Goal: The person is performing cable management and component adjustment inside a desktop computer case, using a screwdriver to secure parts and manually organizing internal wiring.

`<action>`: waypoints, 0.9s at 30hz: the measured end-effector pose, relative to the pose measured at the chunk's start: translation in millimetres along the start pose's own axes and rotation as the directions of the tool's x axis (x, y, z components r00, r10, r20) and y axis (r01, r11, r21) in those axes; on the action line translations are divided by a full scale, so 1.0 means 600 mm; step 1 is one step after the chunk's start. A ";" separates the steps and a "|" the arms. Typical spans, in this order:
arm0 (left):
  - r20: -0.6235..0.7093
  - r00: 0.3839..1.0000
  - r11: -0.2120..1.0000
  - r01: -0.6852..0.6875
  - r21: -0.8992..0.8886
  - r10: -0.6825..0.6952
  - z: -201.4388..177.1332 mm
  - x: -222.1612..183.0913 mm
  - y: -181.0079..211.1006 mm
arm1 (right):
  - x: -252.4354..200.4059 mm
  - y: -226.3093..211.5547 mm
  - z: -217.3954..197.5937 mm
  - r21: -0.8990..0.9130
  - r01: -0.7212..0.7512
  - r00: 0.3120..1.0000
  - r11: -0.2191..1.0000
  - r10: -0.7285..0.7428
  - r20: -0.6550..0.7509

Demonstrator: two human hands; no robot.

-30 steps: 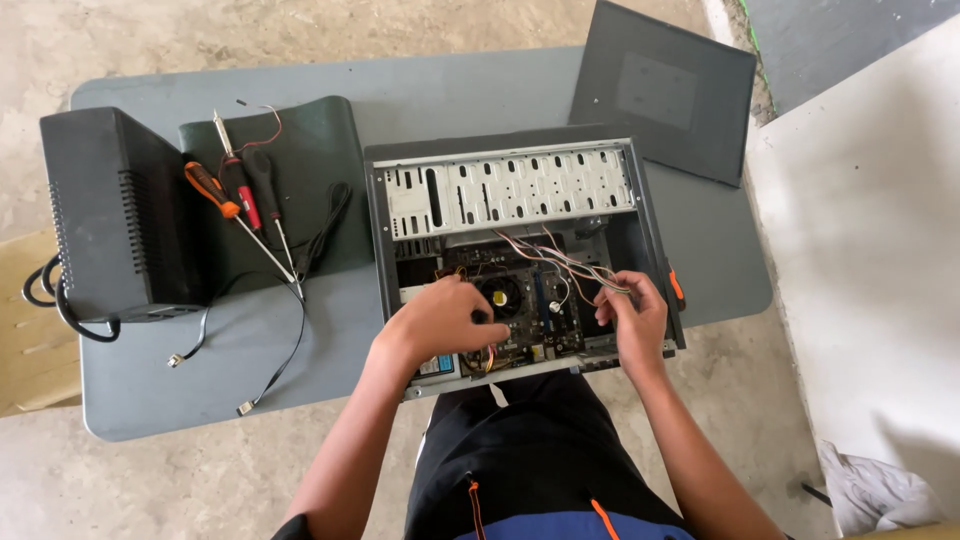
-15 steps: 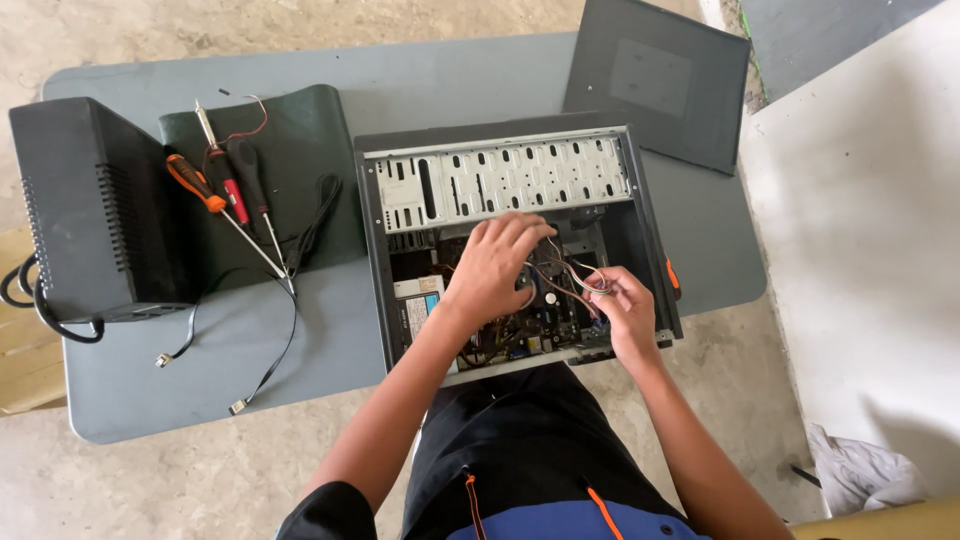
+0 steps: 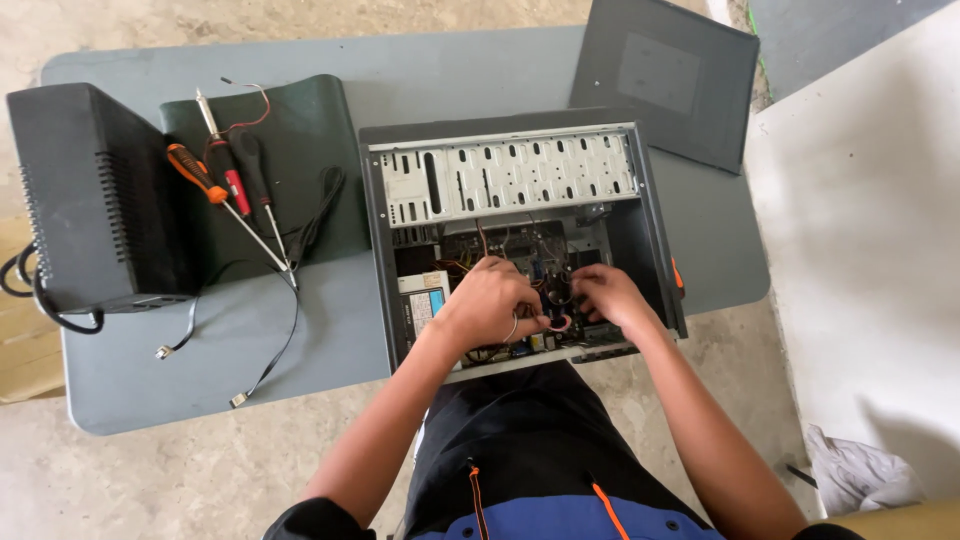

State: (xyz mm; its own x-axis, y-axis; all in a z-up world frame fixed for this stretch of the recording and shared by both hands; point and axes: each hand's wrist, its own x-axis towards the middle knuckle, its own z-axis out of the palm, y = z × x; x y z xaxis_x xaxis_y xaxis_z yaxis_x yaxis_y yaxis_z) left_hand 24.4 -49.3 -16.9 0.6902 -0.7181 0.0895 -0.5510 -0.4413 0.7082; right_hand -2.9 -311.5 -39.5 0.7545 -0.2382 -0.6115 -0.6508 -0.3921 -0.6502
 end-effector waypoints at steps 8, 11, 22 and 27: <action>-0.141 0.989 0.962 -0.005 -0.272 -0.035 -0.057 -0.069 0.031 | 0.075 -0.013 0.025 -0.571 0.116 0.993 0.812 -0.111 0.044; -0.110 0.993 0.937 0.008 -0.348 -0.050 -0.102 -0.087 0.046 | 0.102 0.016 0.027 -0.536 0.145 0.988 0.832 -0.146 0.041; -0.347 0.937 0.932 0.151 0.329 -0.029 0.095 0.044 -0.068 | 0.105 0.027 0.037 -0.560 0.190 0.966 0.806 -0.254 -0.038; 0.261 0.938 0.974 0.223 0.047 -0.227 0.060 0.099 -0.049 | 0.070 0.023 0.009 -0.366 0.199 0.952 0.909 -0.269 -0.149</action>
State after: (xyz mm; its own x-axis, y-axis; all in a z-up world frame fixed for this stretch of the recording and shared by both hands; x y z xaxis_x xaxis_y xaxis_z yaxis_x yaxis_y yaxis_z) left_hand 64.7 -98.7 -57.5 0.6500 -0.7141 -0.2599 -0.4051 -0.6149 0.6765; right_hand 19.4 -321.9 -76.4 0.9054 -0.2537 -0.3403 -0.4103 -0.7288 -0.5482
